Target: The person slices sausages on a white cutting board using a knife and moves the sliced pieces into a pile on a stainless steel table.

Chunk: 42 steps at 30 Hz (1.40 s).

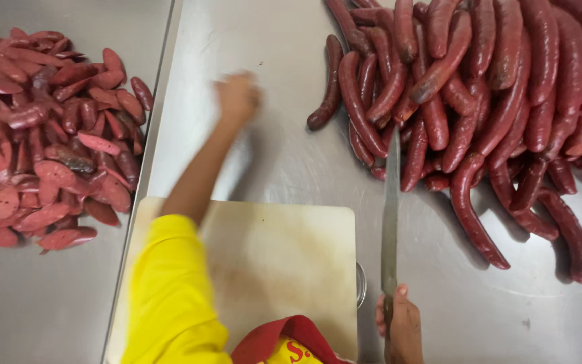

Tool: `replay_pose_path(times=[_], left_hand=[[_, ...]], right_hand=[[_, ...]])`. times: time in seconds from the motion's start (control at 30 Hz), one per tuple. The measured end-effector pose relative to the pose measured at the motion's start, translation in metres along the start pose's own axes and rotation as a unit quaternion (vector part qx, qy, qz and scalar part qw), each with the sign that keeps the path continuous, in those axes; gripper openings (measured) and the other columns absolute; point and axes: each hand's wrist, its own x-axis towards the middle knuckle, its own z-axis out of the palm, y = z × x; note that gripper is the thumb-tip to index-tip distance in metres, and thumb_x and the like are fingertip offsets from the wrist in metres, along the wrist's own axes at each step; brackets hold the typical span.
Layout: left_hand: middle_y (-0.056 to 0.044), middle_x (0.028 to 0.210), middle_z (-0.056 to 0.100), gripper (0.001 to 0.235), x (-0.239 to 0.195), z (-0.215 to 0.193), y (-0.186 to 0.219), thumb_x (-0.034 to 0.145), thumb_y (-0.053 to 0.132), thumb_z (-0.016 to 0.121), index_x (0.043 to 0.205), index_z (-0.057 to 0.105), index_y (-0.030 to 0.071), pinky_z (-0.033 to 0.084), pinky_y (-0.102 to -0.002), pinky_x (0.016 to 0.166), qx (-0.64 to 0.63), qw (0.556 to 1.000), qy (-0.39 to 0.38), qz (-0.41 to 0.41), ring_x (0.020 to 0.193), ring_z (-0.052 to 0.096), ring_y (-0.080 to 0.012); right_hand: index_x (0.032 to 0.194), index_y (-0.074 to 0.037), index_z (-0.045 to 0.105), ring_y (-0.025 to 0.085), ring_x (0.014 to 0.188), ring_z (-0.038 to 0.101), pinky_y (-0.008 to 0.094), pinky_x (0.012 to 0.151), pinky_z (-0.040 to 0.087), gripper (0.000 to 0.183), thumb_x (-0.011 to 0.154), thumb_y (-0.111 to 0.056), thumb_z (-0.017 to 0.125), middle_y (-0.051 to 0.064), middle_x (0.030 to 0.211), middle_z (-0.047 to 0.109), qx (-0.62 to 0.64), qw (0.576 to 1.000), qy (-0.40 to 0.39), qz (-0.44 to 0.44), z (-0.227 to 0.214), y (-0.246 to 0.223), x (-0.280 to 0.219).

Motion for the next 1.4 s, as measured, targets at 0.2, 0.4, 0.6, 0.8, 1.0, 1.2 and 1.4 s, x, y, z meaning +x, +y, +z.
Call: replay_pose_path(times=[0.2,0.4,0.6,0.8,1.0,1.2,1.4], left_hand=[[-0.021,0.111,0.070,0.046,0.017,0.134,0.199,0.084,0.028,0.072,0.117,0.062,-0.002,0.052,-0.054,0.086,-0.154,0.988,-0.031,-0.013,0.105,0.067,-0.0388],[-0.021,0.115,0.069,0.053,0.011,0.057,0.148,0.073,0.035,0.079,0.112,0.072,0.001,0.055,-0.044,0.091,-0.200,0.952,-0.163,-0.165,0.107,0.069,-0.0364],[-0.020,0.083,0.075,0.069,-0.087,-0.105,0.048,0.077,0.063,0.073,0.097,0.075,-0.003,0.057,-0.043,0.072,-0.269,0.943,-0.157,-0.114,0.080,0.075,-0.0325],[-0.020,0.078,0.072,0.075,-0.252,-0.203,0.035,0.078,0.076,0.065,0.098,0.074,0.004,0.055,-0.042,0.066,-0.238,0.921,-0.303,0.051,0.073,0.072,-0.0329],[-0.019,0.074,0.070,0.064,-0.353,-0.212,0.025,0.084,0.071,0.058,0.112,0.070,0.014,0.053,-0.048,0.071,-0.172,0.870,-0.451,0.102,0.077,0.070,-0.0379],[-0.010,0.107,0.070,0.020,-0.380,-0.176,0.049,0.091,0.030,0.070,0.105,0.072,0.016,0.043,-0.049,0.092,-0.093,0.960,-0.123,0.233,0.104,0.063,-0.0311],[-0.010,0.098,0.062,0.025,-0.413,-0.164,0.116,0.077,0.020,0.073,0.098,0.068,0.009,0.043,-0.044,0.086,-0.223,0.957,0.034,0.182,0.094,0.059,-0.0301]], right_hand=[[0.073,0.007,0.068,0.021,0.036,0.040,0.038,0.037,0.030,0.086,0.098,-0.069,0.035,0.013,0.047,0.047,-0.095,0.990,0.042,0.098,-0.034,0.051,0.009],[0.072,0.002,0.060,0.017,0.043,0.050,0.034,0.041,0.038,0.080,0.096,-0.069,0.033,0.008,0.054,0.055,-0.037,0.993,0.109,0.016,-0.029,0.056,-0.026],[0.086,0.006,0.061,0.020,0.054,0.047,0.035,0.051,0.036,0.083,0.109,-0.070,0.037,0.011,0.065,0.050,-0.003,0.985,0.167,0.044,-0.014,0.037,-0.073],[0.092,-0.003,0.063,0.013,0.063,0.059,0.028,0.058,0.049,0.063,0.104,-0.059,0.037,0.004,0.071,0.061,-0.026,0.990,-0.003,-0.141,0.000,0.014,-0.089],[0.087,-0.001,0.064,0.015,0.061,0.046,0.032,0.055,0.039,0.061,0.107,-0.056,0.044,0.003,0.068,0.051,-0.200,0.978,-0.061,0.011,0.003,-0.010,-0.103],[0.075,-0.001,0.064,0.018,0.059,0.051,0.034,0.057,0.042,0.069,0.103,-0.060,0.042,0.007,0.061,0.053,-0.379,0.922,-0.080,0.014,-0.014,-0.030,-0.117],[0.084,-0.003,0.067,0.022,0.060,0.056,0.037,0.060,0.048,0.064,0.100,-0.060,0.043,0.011,0.060,0.057,-0.465,0.879,-0.103,-0.010,-0.043,-0.049,-0.124]])
